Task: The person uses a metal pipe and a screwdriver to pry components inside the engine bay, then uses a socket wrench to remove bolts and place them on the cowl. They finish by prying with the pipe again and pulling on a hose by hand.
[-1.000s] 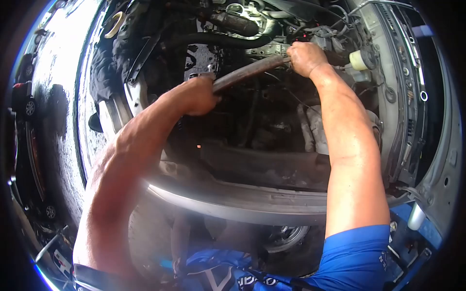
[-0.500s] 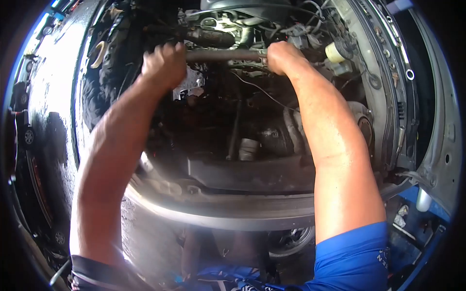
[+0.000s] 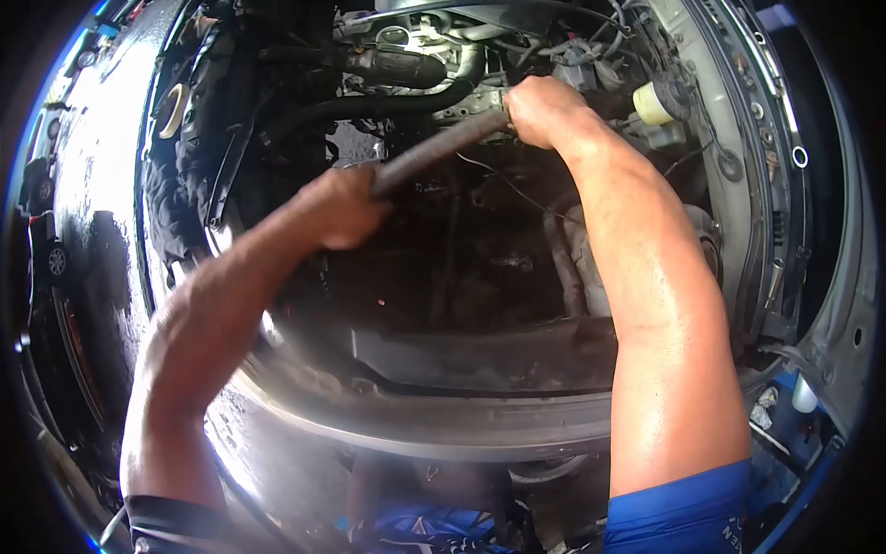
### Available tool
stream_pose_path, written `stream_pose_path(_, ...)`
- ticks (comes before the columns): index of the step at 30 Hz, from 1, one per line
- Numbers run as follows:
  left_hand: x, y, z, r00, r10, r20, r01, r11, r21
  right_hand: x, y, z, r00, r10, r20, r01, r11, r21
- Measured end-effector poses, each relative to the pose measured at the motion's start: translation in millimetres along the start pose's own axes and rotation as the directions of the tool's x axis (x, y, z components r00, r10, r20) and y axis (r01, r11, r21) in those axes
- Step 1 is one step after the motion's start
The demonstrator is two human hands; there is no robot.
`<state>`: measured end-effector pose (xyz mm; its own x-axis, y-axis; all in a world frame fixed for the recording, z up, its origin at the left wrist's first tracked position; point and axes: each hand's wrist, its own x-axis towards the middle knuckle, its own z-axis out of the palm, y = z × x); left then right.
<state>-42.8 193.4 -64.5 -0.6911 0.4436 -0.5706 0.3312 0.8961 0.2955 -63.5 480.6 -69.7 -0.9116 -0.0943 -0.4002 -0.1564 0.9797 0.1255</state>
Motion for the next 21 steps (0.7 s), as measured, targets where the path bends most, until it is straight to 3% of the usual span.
stream_pose_path(3,-32,24,20,0.989,-0.008,0.146,0.045,0.967,-0.251,-3,6,7,0.993,-0.116,-0.031,0.114,0.991,-0.072)
stream_pose_path(7,-40,41,7,0.970,0.006,0.242,0.079,0.938,-0.338,-5,11,-2,0.992,-0.117,0.043,0.122,0.984,-0.132)
stream_pose_path(9,-26,26,-8,0.977,0.046,0.209,-0.044,0.999,-0.014,-6,3,-1,1.000,0.009,0.008,-0.009,1.000,-0.020)
stream_pose_path(10,-12,11,-10,0.996,0.062,-0.060,-0.049,0.980,0.195,-5,-3,-4,0.994,0.091,0.067,-0.095,0.994,0.058)
stream_pose_path(11,10,-8,-15,0.937,0.133,-0.322,0.003,0.921,0.389,-3,-8,-3,0.993,0.098,0.068,-0.102,0.993,0.057)
stream_pose_path(12,40,-28,-29,0.817,0.259,-0.516,0.047,0.861,0.507,0,-11,-1,0.978,0.194,0.074,-0.202,0.971,0.127)
stream_pose_path(14,64,-20,-61,0.785,0.208,-0.583,0.087,0.895,0.437,0,-16,-4,0.927,0.358,0.109,-0.374,0.899,0.229)
stream_pose_path(17,104,-18,-61,0.719,0.234,-0.655,0.069,0.913,0.402,2,-16,2,0.884,0.454,0.108,-0.466,0.842,0.272)
stream_pose_path(18,97,-12,-67,0.721,0.236,-0.652,0.061,0.915,0.398,2,-17,2,0.886,0.454,0.095,-0.462,0.845,0.268)
stream_pose_path(19,77,-4,-77,0.914,0.178,-0.364,0.005,0.893,0.449,6,-12,7,0.887,0.449,0.106,-0.461,0.848,0.263)
stream_pose_path(20,62,1,-79,0.995,0.094,-0.029,-0.068,0.873,0.482,13,-5,14,0.936,0.349,0.039,-0.350,0.918,0.185)
stream_pose_path(21,55,-3,-66,0.996,0.091,-0.018,-0.071,0.870,0.488,17,-1,20,0.970,0.242,-0.022,-0.238,0.965,0.106)
